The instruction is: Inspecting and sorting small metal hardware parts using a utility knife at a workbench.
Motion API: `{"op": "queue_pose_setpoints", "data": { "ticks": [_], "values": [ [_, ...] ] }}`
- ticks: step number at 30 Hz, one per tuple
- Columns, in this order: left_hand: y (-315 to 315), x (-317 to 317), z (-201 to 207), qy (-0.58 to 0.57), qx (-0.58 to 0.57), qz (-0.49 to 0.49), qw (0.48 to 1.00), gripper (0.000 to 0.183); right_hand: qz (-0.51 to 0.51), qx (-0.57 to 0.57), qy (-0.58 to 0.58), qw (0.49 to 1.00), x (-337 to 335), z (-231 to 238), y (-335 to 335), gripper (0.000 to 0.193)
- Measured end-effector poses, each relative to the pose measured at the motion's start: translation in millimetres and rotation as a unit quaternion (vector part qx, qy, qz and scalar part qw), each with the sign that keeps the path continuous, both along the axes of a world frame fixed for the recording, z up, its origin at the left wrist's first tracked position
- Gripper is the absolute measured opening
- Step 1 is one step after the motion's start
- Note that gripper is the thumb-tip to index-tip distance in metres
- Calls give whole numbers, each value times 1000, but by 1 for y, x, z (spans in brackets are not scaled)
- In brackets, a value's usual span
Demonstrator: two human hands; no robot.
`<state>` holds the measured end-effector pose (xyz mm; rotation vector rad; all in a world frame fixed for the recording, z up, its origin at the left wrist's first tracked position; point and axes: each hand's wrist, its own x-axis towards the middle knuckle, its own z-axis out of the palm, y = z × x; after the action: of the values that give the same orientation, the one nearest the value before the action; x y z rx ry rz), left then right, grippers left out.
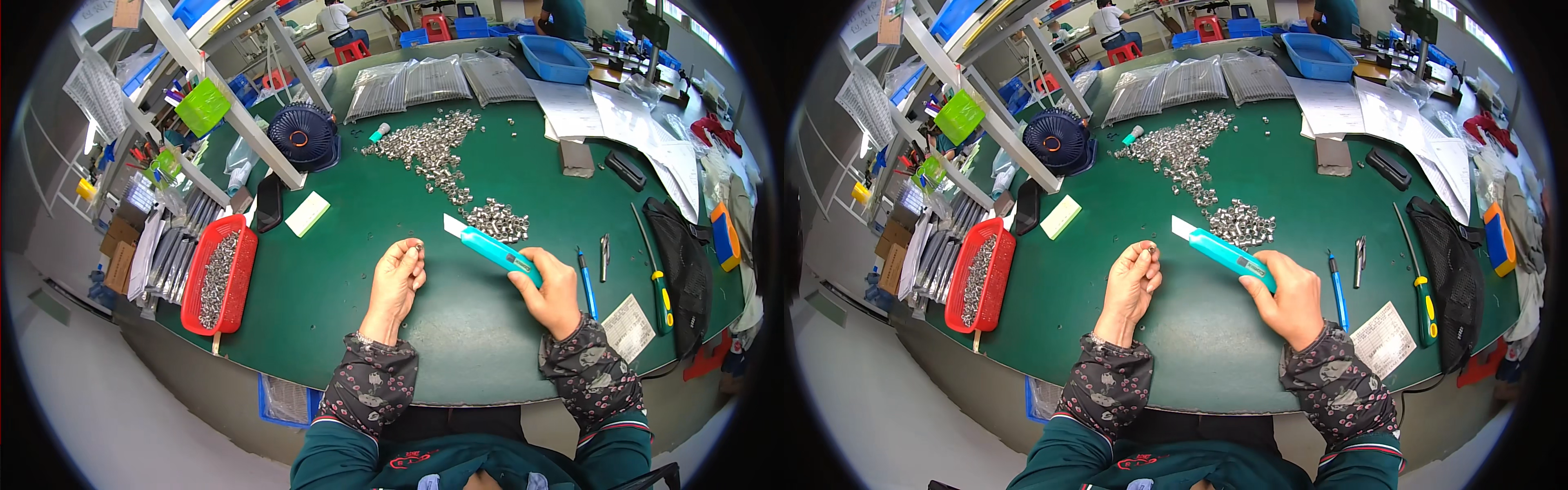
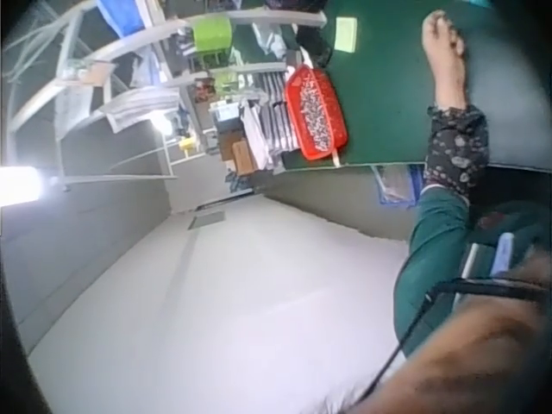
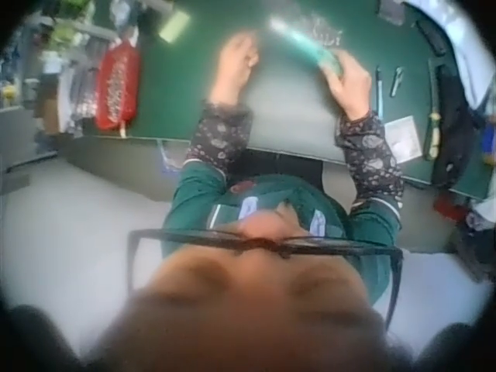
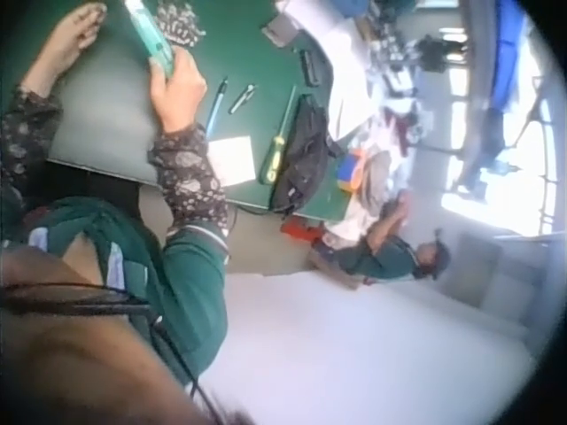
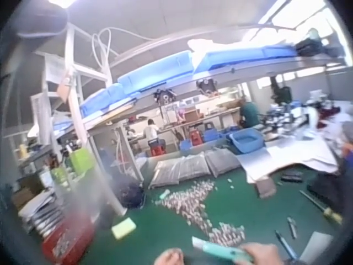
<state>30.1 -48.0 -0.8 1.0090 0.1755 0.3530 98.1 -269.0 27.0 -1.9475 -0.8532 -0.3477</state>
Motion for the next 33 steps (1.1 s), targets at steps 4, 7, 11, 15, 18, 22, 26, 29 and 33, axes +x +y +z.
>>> {"op": "queue_pose_setpoints", "data": {
  "ticks": [4,7,11,15,18,22,26,29,33],
  "values": [
    [3,0,-3,-9,-74,-23,997,12,-5,-52,-45,998,-1,-3,0,23],
    [5,-1,-2,-25,-124,-38,991,12,-19,-120,-98,988,-3,3,1,23],
    [8,-2,-3,-28,-155,-53,986,11,0,-151,-108,983,-2,1,-1,23],
    [8,-1,-3,-31,-168,-62,983,11,-3,-150,-35,988,-3,-4,-3,24],
    [8,-2,-2,-22,-161,-54,985,13,-7,-204,-4,979,-3,0,-3,28],
    [7,-2,-2,-22,-144,-54,988,16,30,-81,95,992,1,1,-3,30],
    [2,-1,3,-3,-117,-51,992,15,96,-57,167,980,4,-3,-4,30],
    [4,-1,0,-5,-80,-58,995,16,128,-36,205,970,4,1,-4,30],
    [4,-2,0,10,-70,-53,996,15,150,-39,243,957,4,4,-4,29]
  ]
}}
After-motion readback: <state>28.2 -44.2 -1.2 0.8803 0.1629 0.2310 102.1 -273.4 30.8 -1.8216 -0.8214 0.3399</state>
